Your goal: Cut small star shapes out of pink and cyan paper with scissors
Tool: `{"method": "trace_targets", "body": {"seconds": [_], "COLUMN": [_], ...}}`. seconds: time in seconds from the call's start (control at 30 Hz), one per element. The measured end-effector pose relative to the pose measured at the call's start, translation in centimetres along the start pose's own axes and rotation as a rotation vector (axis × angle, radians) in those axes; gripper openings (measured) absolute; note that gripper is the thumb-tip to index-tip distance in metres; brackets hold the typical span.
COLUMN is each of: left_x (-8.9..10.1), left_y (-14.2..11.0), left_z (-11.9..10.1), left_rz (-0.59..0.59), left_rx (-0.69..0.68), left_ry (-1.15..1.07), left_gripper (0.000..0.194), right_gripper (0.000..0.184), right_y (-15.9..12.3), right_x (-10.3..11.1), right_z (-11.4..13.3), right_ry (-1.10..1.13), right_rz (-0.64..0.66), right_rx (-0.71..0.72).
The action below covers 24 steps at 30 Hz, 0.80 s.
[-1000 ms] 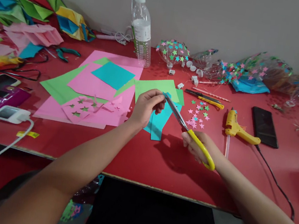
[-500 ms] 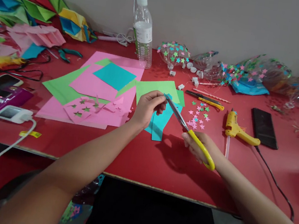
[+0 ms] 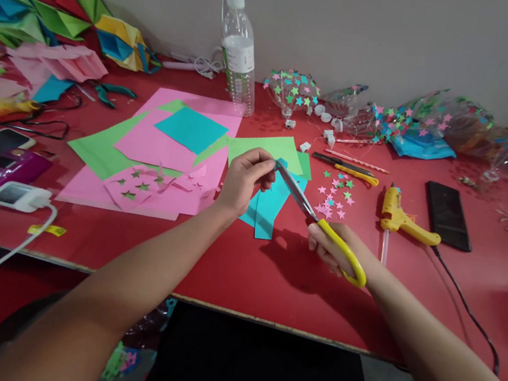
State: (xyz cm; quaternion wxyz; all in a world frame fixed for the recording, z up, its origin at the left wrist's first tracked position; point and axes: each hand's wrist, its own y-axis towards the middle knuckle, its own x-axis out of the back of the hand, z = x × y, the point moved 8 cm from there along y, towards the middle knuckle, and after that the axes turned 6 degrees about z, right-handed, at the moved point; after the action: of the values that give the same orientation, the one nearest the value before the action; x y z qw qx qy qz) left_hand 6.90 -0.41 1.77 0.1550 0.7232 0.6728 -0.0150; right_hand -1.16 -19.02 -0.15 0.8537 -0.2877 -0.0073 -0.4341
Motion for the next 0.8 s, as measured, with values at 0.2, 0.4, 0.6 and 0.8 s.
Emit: {"method": "trace_targets", "body": {"seconds": [0.2, 0.4, 0.6, 0.8], "left_x": [-0.31, -0.64, -0.88, -0.90], "left_y": [-0.50, -0.92, -0.88, -0.85], "left_z": [-0.03, 0.08, 0.11, 0.33], "left_rz": [-0.022, -0.039, -0.011, -0.008], "left_rx": [0.007, 0.025, 0.015, 0.036], "left_ry": [0.020, 0.018, 0.002, 0.005], "left_gripper": [0.009, 0.013, 0.015, 0.015], "right_gripper": [0.047, 0.047, 0.050, 0.052], "right_y": [-0.05, 0.01, -0.05, -0.11], "right_x": [-0.25, -0.54, -0.67, -0.64], "right_z": [0.27, 0.28, 0.26, -0.06], "right_ry": [0.009, 0.002, -0.011, 0.012], "right_rz": [0.016, 0.015, -0.010, -0.040], "right_rx": [0.007, 0.022, 0.036, -0.011]}}
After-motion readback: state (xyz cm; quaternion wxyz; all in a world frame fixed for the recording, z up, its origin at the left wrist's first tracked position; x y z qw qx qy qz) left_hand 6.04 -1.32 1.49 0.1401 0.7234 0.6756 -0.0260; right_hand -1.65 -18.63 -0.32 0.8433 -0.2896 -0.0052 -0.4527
